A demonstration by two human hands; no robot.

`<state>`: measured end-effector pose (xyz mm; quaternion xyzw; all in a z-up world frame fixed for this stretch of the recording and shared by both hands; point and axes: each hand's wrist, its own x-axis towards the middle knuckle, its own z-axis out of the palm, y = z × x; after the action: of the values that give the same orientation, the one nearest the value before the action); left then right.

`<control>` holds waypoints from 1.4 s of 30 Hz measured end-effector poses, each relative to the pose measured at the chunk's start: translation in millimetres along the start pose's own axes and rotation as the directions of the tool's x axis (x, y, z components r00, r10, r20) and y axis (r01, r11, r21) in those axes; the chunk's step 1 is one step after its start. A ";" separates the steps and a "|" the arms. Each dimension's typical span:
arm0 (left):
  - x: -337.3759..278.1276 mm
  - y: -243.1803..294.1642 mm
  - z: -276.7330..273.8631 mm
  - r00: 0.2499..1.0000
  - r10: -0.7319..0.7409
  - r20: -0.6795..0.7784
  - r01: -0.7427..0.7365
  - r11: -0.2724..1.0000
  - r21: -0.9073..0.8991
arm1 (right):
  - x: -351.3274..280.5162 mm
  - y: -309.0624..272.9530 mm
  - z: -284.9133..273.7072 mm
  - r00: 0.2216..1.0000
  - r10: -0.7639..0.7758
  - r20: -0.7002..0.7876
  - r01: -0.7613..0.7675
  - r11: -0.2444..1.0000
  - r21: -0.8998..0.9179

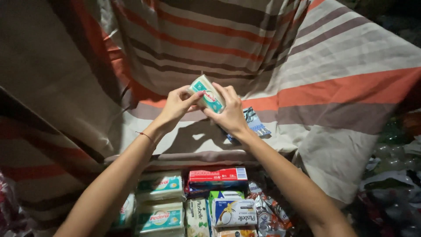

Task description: Arranging small silver packets from a pile into an organized row on a surface.

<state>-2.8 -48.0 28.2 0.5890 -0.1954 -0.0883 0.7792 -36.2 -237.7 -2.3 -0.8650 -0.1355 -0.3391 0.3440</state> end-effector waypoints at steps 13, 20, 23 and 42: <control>-1.9 -22.8 -12.5 0.992 0.099 0.072 -0.119 0.921 0.370 | 1.7 -25.6 -6.9 0.973 0.212 0.093 -0.222 0.968 0.119; -4.0 -21.0 -13.4 0.995 0.094 0.033 -0.096 0.823 0.560 | -0.6 -14.6 -1.9 0.993 0.088 0.075 -0.094 0.991 0.092; -2.1 -24.5 -16.2 0.988 0.152 0.031 -0.135 0.742 0.657 | -1.8 -11.8 0.5 0.996 0.057 0.072 -0.063 0.995 0.076; -16.0 -3.6 -7.1 0.950 0.293 0.108 -0.313 0.895 0.319 | 3.6 -31.6 -5.2 0.944 0.249 0.216 -0.328 0.776 0.539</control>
<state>-14.2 -36.9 20.0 0.6715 -0.3190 0.0516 0.6668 -50.8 -218.4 18.8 -0.7540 -0.1184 -0.1681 0.6238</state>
